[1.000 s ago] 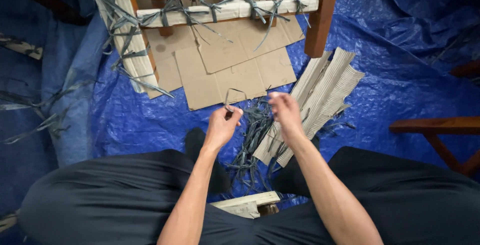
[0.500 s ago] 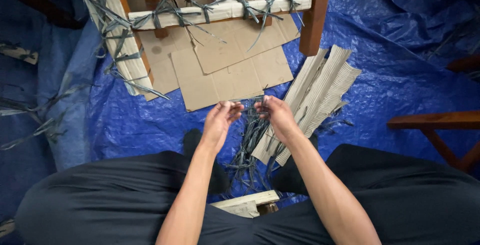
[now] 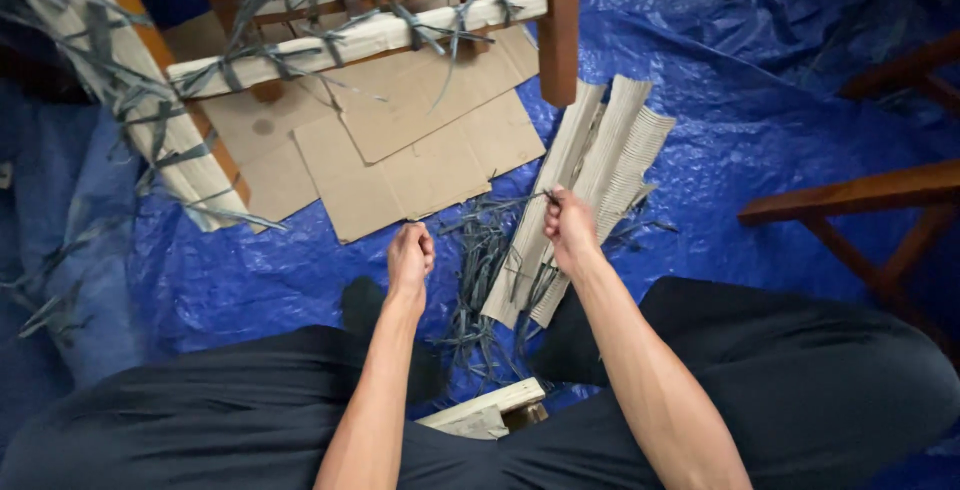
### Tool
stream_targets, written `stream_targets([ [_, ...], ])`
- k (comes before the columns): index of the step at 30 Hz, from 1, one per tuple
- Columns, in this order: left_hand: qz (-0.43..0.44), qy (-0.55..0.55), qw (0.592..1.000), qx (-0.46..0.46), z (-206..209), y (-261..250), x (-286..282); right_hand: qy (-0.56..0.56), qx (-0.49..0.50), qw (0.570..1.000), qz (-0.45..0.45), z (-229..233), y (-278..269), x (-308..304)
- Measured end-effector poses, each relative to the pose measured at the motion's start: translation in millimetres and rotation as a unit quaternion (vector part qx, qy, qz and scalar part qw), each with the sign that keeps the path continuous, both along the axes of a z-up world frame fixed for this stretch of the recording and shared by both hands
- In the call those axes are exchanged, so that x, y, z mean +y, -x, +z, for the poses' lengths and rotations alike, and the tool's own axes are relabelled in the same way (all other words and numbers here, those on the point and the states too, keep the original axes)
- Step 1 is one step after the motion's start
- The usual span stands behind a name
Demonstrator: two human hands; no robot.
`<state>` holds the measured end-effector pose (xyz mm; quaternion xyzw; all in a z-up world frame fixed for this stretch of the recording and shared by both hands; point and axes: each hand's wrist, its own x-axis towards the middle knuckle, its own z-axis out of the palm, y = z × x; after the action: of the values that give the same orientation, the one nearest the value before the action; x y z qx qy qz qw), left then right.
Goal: Wrapping wooden chair legs and frame with cardboard and plastic strips for protection.
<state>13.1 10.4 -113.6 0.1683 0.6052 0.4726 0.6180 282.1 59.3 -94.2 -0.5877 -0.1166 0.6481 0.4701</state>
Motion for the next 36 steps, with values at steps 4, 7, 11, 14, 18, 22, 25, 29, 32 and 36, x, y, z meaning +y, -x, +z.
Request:
stream_targets([
  [4,0.059,-0.006,0.998,0.034,2,-17,9,0.001,-0.016,0.999,-0.042,3,-14,0],
  [7,0.137,-0.075,0.978,-0.135,10,-24,16,0.030,-0.018,0.997,-0.071,-2,-27,-6],
  [11,0.173,-0.082,0.961,-0.198,15,-28,25,0.038,0.002,0.998,-0.057,-30,-39,-12],
  [14,0.116,-0.128,0.980,-0.101,13,-32,25,-0.094,-0.331,0.939,0.014,2,-16,-23],
  [18,0.015,-0.144,0.989,-0.026,28,-48,20,-0.328,-0.535,0.762,0.159,84,42,-35],
  [22,-0.001,-0.144,0.988,-0.063,49,-51,15,-0.332,-0.421,0.809,0.241,88,77,-46],
  [25,0.036,-0.150,0.986,-0.068,44,-43,16,-0.176,-0.214,0.900,0.337,62,82,-50],
  [29,0.082,-0.153,0.980,-0.100,45,-34,20,-0.152,-0.159,0.944,0.247,-24,59,-43],
  [32,0.089,-0.125,0.985,-0.080,65,-35,20,-0.128,-0.135,0.982,0.020,-60,17,-31],
  [36,0.070,-0.099,0.992,-0.022,67,-36,11,0.005,-0.428,0.845,-0.321,-171,-87,-16],
])
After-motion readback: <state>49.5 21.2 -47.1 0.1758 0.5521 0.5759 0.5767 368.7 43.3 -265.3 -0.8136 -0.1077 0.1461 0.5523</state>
